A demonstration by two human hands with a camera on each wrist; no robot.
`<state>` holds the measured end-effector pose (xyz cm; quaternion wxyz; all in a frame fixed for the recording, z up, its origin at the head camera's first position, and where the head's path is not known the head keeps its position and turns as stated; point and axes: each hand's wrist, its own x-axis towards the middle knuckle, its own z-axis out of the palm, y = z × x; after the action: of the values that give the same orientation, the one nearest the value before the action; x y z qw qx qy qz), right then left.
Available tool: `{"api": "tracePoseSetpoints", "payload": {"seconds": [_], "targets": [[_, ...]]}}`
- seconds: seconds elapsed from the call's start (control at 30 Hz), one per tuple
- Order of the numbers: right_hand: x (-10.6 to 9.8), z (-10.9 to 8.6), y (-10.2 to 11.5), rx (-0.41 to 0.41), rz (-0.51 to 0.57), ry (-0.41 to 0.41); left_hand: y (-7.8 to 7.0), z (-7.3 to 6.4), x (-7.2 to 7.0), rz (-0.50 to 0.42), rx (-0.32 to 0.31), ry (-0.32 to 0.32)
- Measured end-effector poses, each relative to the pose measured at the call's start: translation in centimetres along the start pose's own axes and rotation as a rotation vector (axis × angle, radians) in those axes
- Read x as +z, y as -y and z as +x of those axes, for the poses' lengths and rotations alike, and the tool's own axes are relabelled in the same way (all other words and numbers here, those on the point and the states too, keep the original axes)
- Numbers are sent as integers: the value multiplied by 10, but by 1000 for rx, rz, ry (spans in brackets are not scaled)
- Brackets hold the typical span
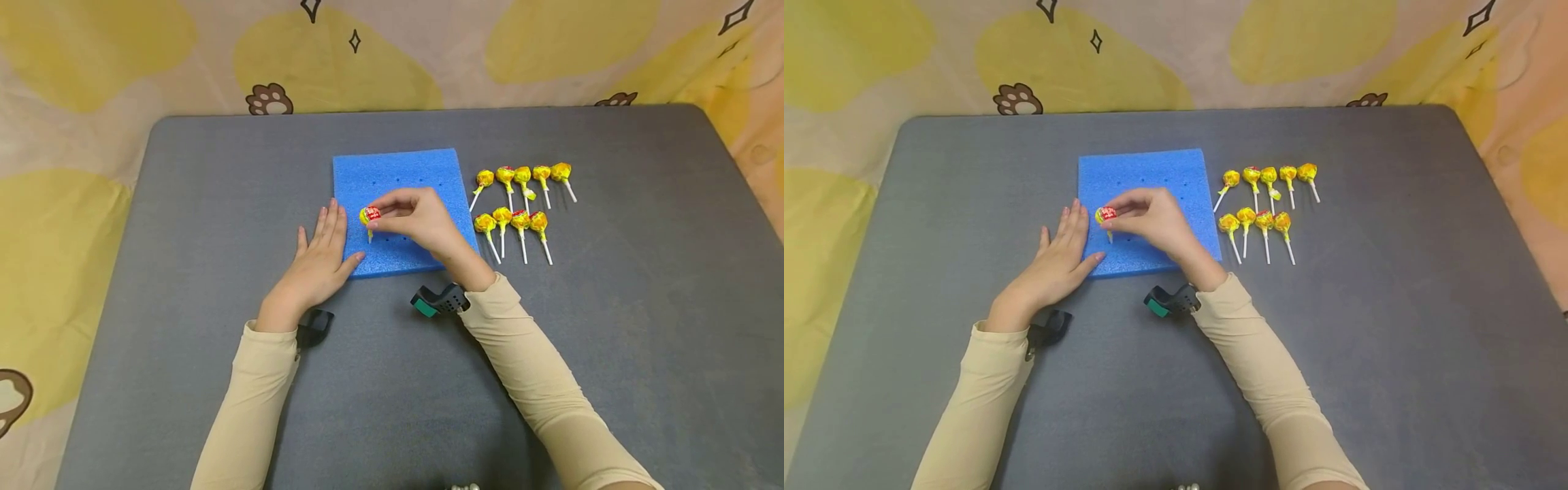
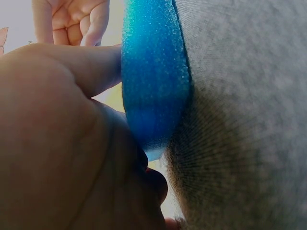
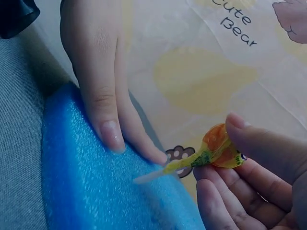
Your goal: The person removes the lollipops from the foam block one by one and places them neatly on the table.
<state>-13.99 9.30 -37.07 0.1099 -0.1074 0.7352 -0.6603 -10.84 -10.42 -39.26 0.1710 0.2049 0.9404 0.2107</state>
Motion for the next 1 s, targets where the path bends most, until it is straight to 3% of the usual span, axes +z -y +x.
{"api": "tracePoseSetpoints", "payload": {"seconds": [0.17, 0.6, 1.0], "targets": [[-1, -1, -4, 27, 22, -30, 0, 0, 0, 1, 0, -2], [-2, -4, -5, -11, 49, -83, -1, -1, 0, -1, 2, -5], [-14, -8, -6, -30, 282, -119, 0, 0, 1, 9, -3, -6]]}}
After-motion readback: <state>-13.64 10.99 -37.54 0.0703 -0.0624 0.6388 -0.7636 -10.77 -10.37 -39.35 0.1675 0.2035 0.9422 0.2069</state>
